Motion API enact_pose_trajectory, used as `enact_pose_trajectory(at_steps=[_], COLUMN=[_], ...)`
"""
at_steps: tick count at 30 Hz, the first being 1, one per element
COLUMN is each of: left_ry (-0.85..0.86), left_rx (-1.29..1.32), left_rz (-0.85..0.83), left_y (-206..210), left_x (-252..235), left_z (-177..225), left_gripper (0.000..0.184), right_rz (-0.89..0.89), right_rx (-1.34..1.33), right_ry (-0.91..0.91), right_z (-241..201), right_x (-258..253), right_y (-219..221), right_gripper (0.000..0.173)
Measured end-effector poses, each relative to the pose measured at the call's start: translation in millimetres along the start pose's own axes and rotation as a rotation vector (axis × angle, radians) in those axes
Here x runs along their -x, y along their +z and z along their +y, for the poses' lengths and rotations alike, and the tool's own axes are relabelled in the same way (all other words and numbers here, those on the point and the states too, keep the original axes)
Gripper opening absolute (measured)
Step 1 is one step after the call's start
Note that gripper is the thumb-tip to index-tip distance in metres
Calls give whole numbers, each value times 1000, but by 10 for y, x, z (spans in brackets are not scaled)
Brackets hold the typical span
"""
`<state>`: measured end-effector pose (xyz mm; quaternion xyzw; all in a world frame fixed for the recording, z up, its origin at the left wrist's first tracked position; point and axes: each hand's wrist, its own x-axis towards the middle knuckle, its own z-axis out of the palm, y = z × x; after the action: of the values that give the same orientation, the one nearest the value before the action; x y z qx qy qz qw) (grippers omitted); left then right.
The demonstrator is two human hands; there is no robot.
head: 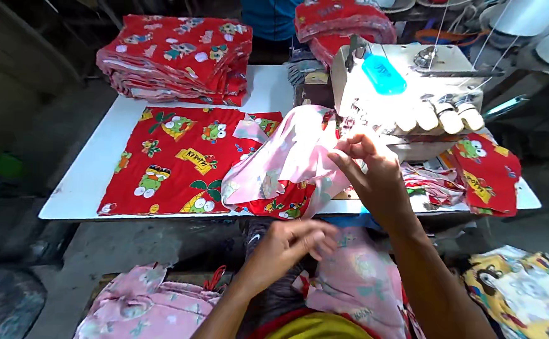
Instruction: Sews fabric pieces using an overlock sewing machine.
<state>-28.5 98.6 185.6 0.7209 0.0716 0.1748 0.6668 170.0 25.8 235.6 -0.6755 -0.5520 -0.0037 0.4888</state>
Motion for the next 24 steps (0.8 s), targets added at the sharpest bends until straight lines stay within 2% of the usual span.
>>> enact_pose_trajectory(at_steps=[2,4,7,9,11,14,17,20,24], left_ry=[-68,-89,-111,-143,-142,-183,-226,-259,-290], left_rx=[25,-59,-227,-289,-202,5,118,177,205], left_rz=[151,243,302,290,230,253,304,330,320], left_y=[-55,-131,-224,-256,-260,-241,-223,-194,-195], left_x=[-250,-530,-973,-1229,-1375,-1441,-1402,-1370,-1385], left_z=[201,288,350,372,382,407,458,460,443], left_gripper=[28,24,21,26,33,29,22,13,16], right_rz=[14,48,120,164,193,221,222,190,170], right_rx=[-194,-335,-426,-463,-479,-400,-350,-349,-461], right_ry=[79,143,163,168,219,283,305,289,305], right_z=[-18,-23,-20,-7,-1,70,173,215,174], right_x=[112,206,307,329,340,365,380,380,370], right_y=[-58,-79,-45,-3,15,20,29,27,15], right_gripper=[23,25,25,27,32,38,31,12,8])
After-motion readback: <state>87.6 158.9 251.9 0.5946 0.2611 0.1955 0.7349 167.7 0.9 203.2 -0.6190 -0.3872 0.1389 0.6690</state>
